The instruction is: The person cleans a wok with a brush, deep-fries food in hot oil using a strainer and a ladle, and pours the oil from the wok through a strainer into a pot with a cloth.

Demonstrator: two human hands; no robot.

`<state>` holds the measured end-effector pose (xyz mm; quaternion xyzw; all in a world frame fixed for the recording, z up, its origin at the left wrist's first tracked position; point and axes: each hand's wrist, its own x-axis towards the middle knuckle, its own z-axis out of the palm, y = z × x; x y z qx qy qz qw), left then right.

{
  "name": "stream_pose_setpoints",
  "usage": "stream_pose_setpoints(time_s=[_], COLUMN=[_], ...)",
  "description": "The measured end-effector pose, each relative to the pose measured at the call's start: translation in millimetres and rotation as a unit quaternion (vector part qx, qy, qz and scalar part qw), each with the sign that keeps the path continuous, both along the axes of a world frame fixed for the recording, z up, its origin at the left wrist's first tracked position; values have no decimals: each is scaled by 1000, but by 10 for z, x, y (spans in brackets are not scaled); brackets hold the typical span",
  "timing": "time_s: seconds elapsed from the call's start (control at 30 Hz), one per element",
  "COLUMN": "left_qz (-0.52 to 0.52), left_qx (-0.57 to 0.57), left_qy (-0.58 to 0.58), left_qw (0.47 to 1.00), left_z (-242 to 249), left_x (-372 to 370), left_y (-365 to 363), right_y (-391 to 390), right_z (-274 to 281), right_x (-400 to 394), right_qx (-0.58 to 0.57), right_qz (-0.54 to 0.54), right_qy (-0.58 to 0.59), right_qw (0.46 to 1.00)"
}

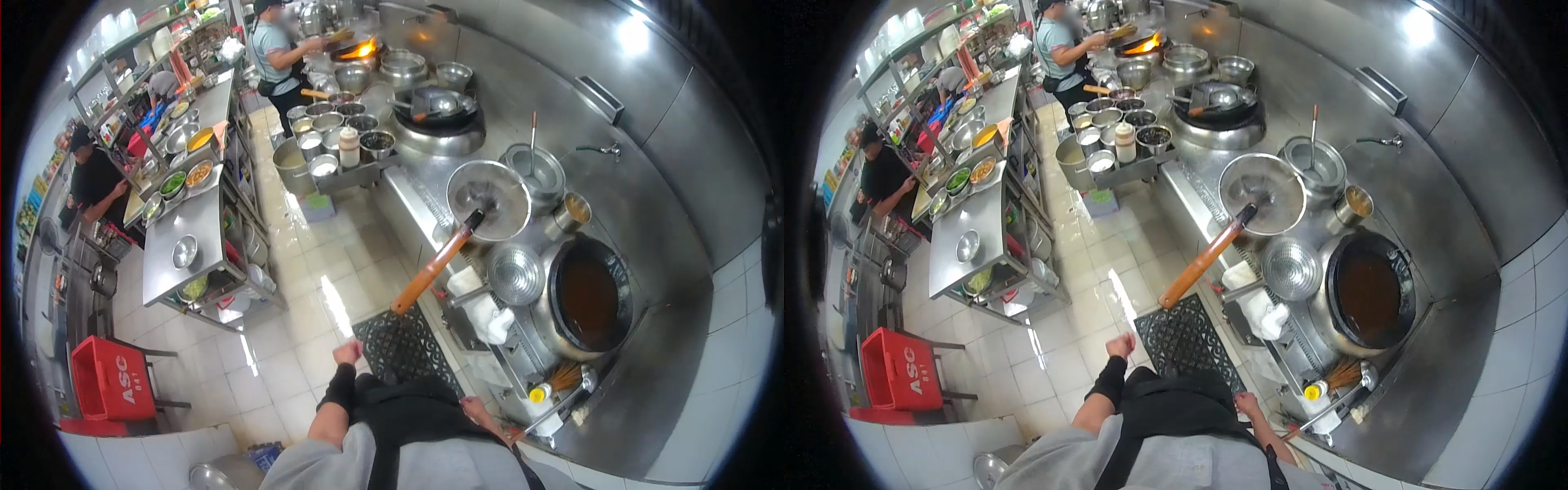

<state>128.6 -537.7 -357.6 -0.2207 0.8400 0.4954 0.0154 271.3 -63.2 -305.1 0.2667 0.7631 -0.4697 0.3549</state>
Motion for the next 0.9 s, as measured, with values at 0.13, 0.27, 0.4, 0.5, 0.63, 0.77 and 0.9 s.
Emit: stream_pose_setpoints(time_s=[0.13,0.27,0.4,0.5,0.63,0.77,0.9], left_qz=[288,136,176,102,51,33,51], left_qx=[422,442,438,436,454,441,447], left_qy=[148,297,321,341,356,347,338], left_qw=[847,835,821,826,815,827,827], left_z=[1108,1969,3453,4032,4417,4530,4501], left_x=[-543,-1008,-1113,-1018,-958,-922,-937], left_y=[-7,-295,7,174,337,396,461], right_y=[136,203,272,180,198,145,-65], right_z=[-535,-680,-702,-289,-321,-181,499], right_x=[124,182,181,57,22,-121,-661], right_qx=[86,87,101,60,72,107,64], right_qz=[98,137,140,83,95,99,72], right_qy=[138,138,139,101,141,127,146], right_qw=[982,977,975,990,983,981,985])
